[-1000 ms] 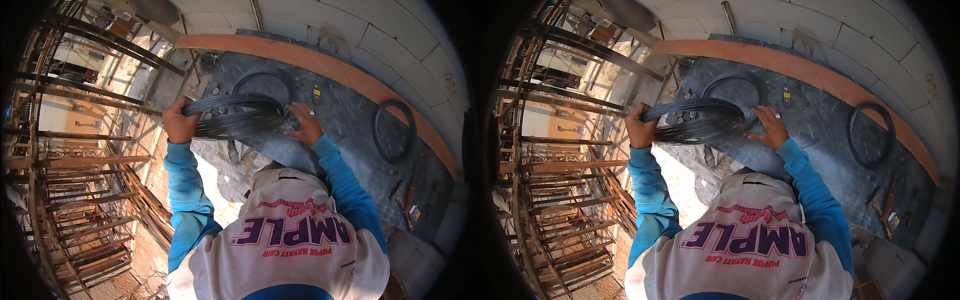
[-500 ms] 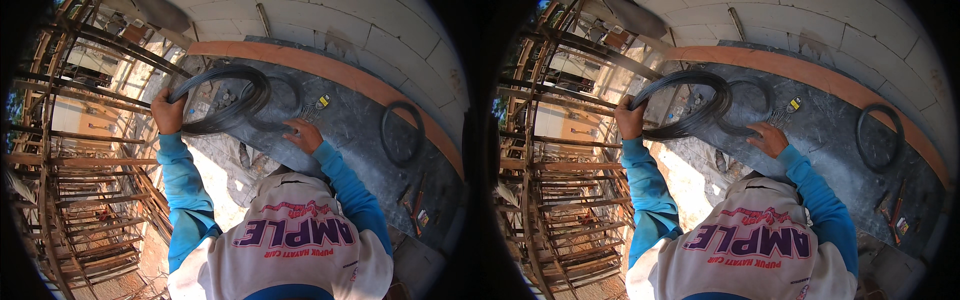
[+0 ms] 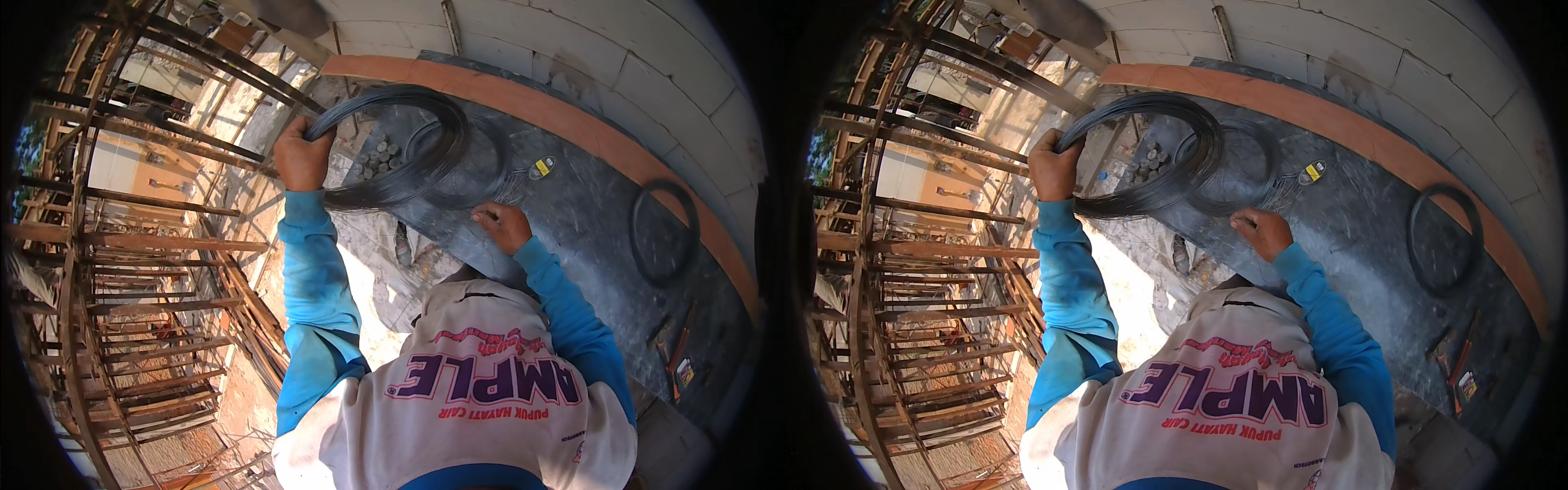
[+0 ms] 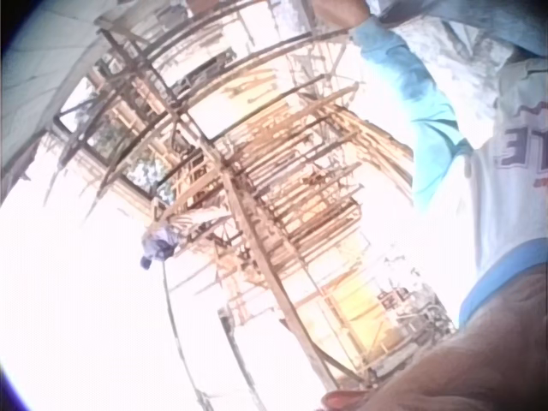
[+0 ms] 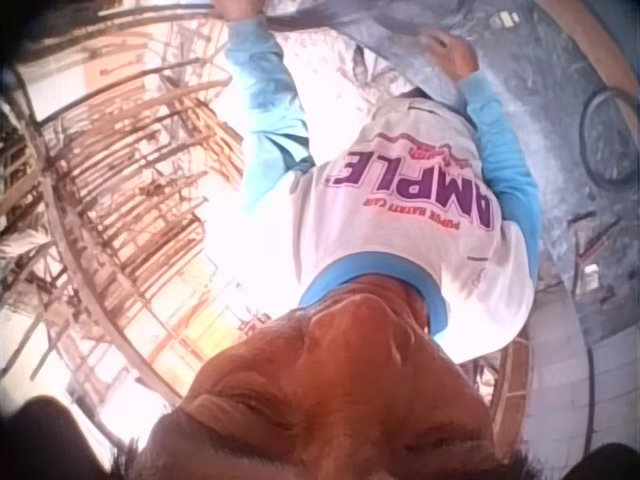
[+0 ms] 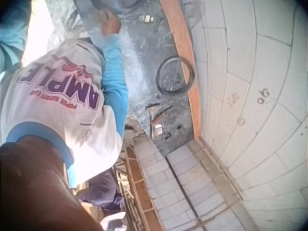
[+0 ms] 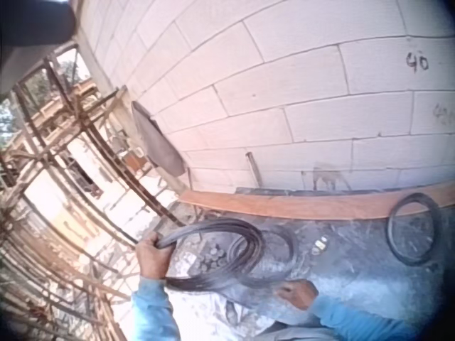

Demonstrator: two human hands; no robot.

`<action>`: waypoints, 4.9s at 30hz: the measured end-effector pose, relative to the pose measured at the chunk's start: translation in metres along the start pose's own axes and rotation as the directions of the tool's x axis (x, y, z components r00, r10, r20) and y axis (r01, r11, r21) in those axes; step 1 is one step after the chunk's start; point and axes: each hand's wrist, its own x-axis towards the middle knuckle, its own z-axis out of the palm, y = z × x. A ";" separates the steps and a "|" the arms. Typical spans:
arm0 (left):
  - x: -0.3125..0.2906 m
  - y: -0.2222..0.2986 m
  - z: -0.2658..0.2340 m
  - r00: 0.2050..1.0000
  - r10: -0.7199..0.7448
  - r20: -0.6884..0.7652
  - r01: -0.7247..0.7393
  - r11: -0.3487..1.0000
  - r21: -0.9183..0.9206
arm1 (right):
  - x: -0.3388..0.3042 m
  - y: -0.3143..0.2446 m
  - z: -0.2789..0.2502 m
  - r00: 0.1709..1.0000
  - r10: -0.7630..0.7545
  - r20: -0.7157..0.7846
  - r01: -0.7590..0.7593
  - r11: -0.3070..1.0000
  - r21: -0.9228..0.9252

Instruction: The person measures and cuts wire from a large coil using pliers while working at a table on a construction site.

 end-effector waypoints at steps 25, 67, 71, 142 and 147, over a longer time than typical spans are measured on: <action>0.064 -0.014 -0.102 0.967 0.250 -0.054 -0.255 0.925 -0.284 | -0.011 0.043 -0.008 0.822 0.089 -0.563 0.019 0.983 0.182; -0.045 -0.023 -0.146 0.768 0.638 -0.048 -0.596 0.687 -0.415 | 0.057 -0.096 -0.019 0.932 -0.156 -0.327 0.331 0.732 0.595; -0.045 -0.019 -0.143 0.749 0.661 -0.043 -0.618 0.674 -0.404 | 0.077 -0.075 0.008 0.911 -0.355 -0.208 0.409 0.841 0.354; -0.054 -0.045 -0.051 0.625 -0.017 -0.780 -0.591 0.643 -0.487 | 0.007 -0.162 0.057 0.926 -0.202 0.319 -0.085 0.712 0.697; -0.085 -0.037 -0.007 0.746 -0.042 -0.665 -0.473 0.670 -0.572 | -0.003 -0.186 0.074 0.877 -0.207 0.434 -0.128 0.769 0.627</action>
